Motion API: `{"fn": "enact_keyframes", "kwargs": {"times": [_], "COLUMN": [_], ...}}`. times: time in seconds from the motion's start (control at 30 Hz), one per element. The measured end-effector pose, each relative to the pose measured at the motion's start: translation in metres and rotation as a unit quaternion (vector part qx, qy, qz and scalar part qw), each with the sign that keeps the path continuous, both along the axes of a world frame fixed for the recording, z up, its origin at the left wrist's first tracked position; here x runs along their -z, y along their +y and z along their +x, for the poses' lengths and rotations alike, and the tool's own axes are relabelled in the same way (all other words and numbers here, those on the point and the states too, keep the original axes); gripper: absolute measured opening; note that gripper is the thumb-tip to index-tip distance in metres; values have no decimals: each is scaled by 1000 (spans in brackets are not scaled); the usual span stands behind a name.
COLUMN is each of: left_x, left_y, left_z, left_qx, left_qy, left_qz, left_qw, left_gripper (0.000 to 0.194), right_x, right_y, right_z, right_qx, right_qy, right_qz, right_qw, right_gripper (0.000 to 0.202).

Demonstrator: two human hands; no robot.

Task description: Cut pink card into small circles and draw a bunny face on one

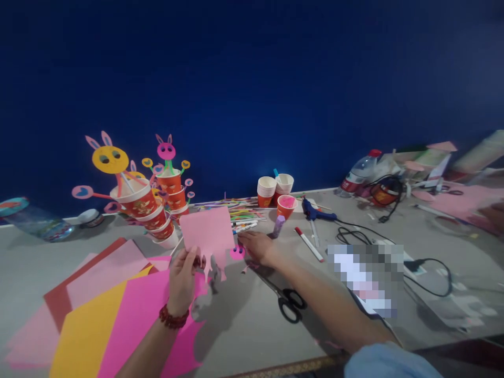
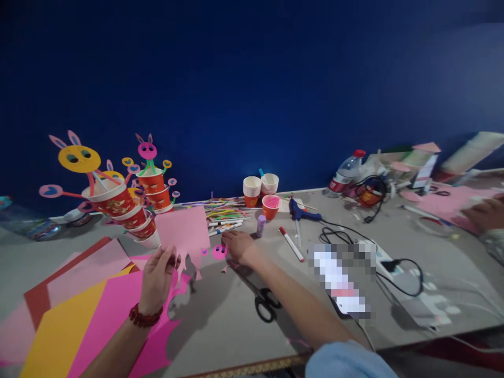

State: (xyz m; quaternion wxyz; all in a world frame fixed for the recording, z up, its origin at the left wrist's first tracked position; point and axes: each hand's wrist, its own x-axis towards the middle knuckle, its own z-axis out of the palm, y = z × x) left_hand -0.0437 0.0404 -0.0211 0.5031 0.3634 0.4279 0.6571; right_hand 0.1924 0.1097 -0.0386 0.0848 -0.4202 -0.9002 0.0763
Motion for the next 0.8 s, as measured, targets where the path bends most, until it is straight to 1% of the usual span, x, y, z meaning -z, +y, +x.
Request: {"fn": "enact_keyframes", "kwargs": {"times": [0.1, 0.23, 0.33, 0.43, 0.63, 0.8], "left_x": [3, 5, 5, 5, 8, 11], "left_y": [2, 2, 2, 2, 2, 3], "left_z": [-1, 2, 6, 9, 8, 4], "left_qx": [2, 18, 28, 32, 36, 29], "left_qy": [0, 6, 13, 17, 21, 29], "left_qz": [-4, -15, -21, -20, -20, -18], "left_qw": [1000, 1000, 999, 999, 999, 999], "left_gripper": [31, 30, 28, 28, 29, 28], "right_x": [4, 3, 2, 3, 3, -2], "right_y": [-13, -33, -37, -31, -14, -10], "right_z": [19, 46, 54, 49, 25, 15], "right_qx": [4, 46, 70, 82, 87, 98], "right_qy": [7, 11, 9, 10, -8, -34], "right_qz": [-10, -17, -21, -19, -6, 13], "right_qw": [1000, 999, 997, 996, 996, 995], "right_gripper": [49, 45, 42, 39, 35, 40]}}
